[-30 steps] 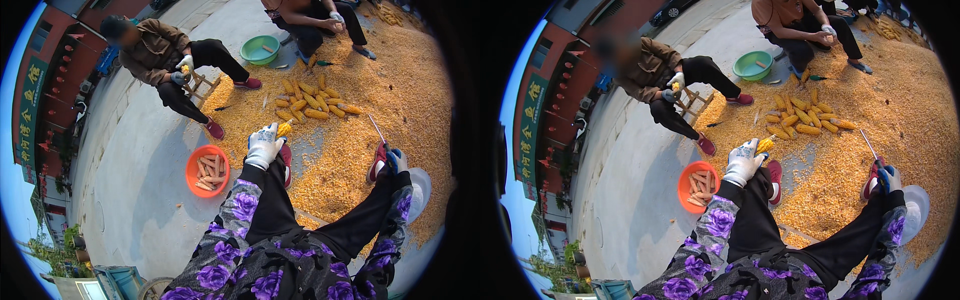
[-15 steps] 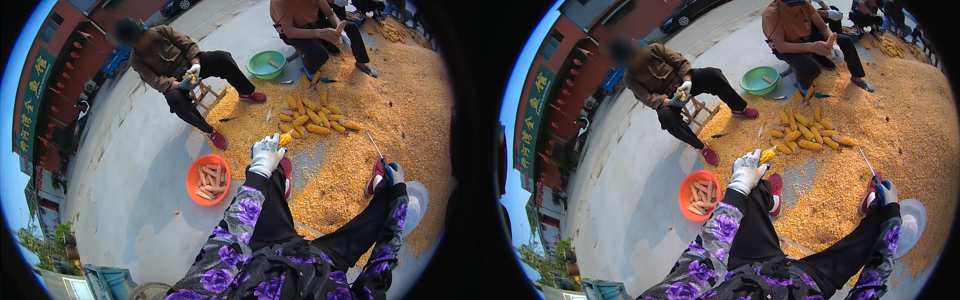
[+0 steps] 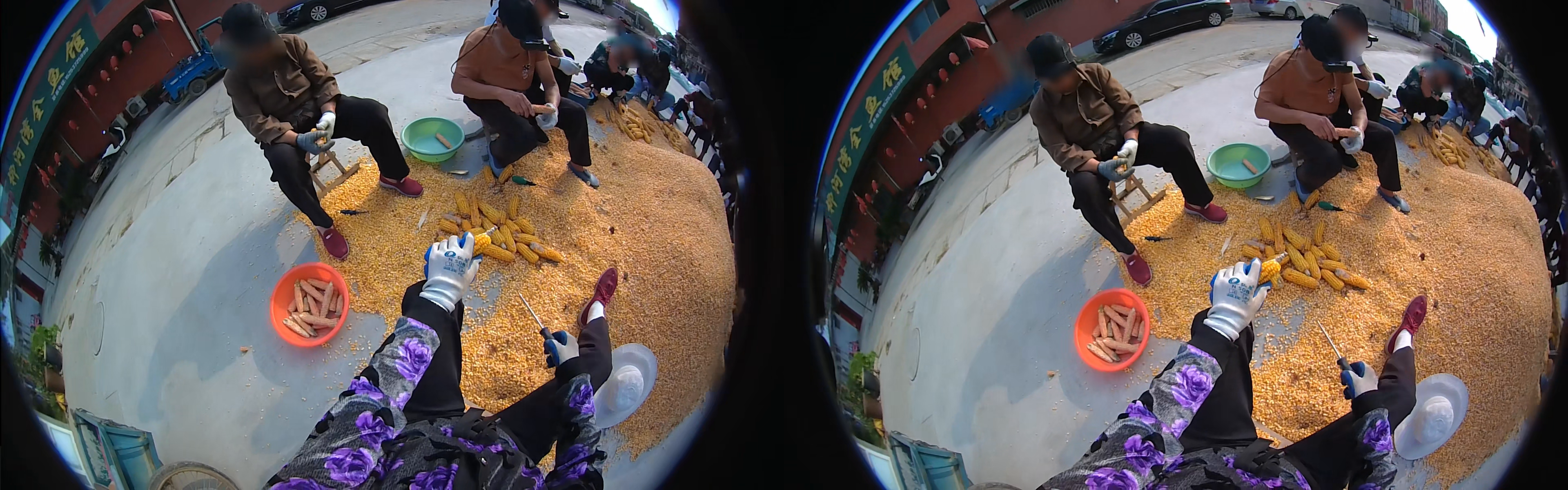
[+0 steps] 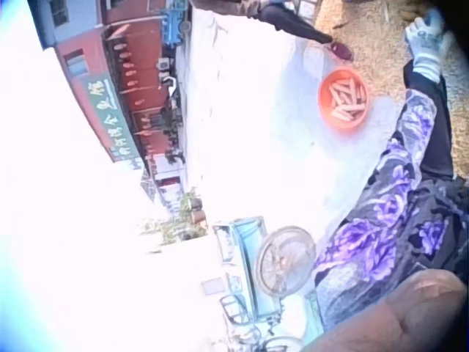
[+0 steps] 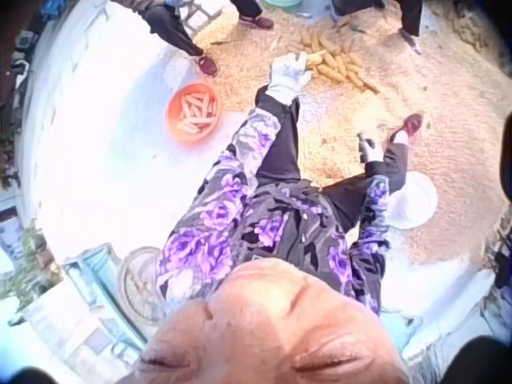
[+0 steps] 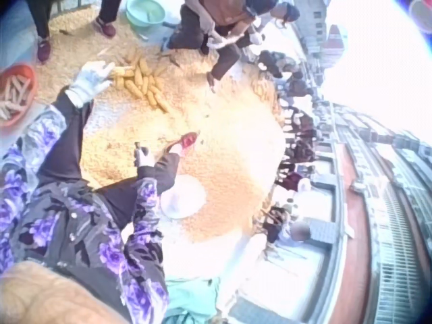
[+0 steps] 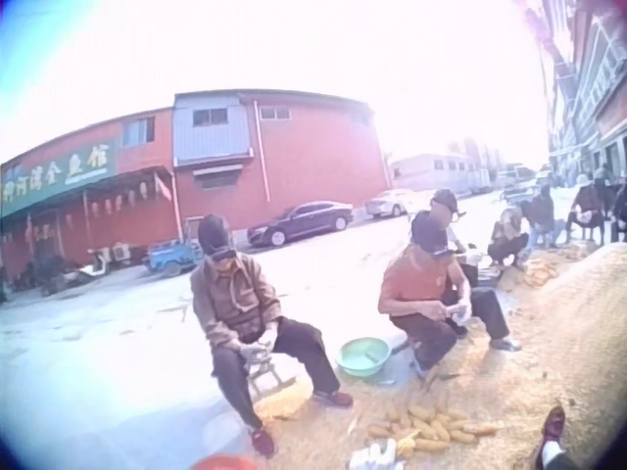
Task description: The person sits on the ground and removes corn kernels from cobs by hand, placing the kernels into a large pile and the cobs into a nearby orange bucket. They occasionally use a knife to assist in removing remaining kernels.
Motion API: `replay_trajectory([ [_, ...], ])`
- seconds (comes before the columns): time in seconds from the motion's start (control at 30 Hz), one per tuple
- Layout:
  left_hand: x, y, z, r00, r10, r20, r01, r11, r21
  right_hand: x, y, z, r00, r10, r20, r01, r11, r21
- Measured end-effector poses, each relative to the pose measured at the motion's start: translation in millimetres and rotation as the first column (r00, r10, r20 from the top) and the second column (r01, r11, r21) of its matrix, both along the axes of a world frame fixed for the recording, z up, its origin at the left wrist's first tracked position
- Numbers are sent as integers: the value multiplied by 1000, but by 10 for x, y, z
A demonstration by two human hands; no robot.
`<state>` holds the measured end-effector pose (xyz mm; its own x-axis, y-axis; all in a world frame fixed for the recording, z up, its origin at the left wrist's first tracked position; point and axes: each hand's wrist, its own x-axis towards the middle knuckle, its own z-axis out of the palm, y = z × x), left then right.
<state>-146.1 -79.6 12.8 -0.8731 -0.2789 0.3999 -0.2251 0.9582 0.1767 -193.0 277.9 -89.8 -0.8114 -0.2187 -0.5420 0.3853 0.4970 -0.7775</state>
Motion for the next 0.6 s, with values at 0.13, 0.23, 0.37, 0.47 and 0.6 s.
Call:
replay_trajectory([
  [0.13, -57, 49, -18, 991, -7, 132, 11, 1000, -29, 701, -385, -705, 993, 58, 100, -73, 985, 157],
  [0.23, -77, 48, -2, 987, -45, 152, 51, 998, -37, 1200, -547, -1384, 939, 254, 233, -325, 876, 356],
  [0.37, -74, 27, -10, 984, -41, 172, 42, 999, -6, 1355, -553, -1341, 786, 565, 251, -608, 632, 481],
  [0.47, -119, 57, -4, 983, -50, 176, 48, 999, 11, 1233, -521, -1381, 808, 474, 350, -579, 747, 326],
  [0.6, -143, 72, -35, 983, -59, 173, 58, 998, 11, 1163, -485, -1393, 828, 421, 371, -537, 784, 310],
])
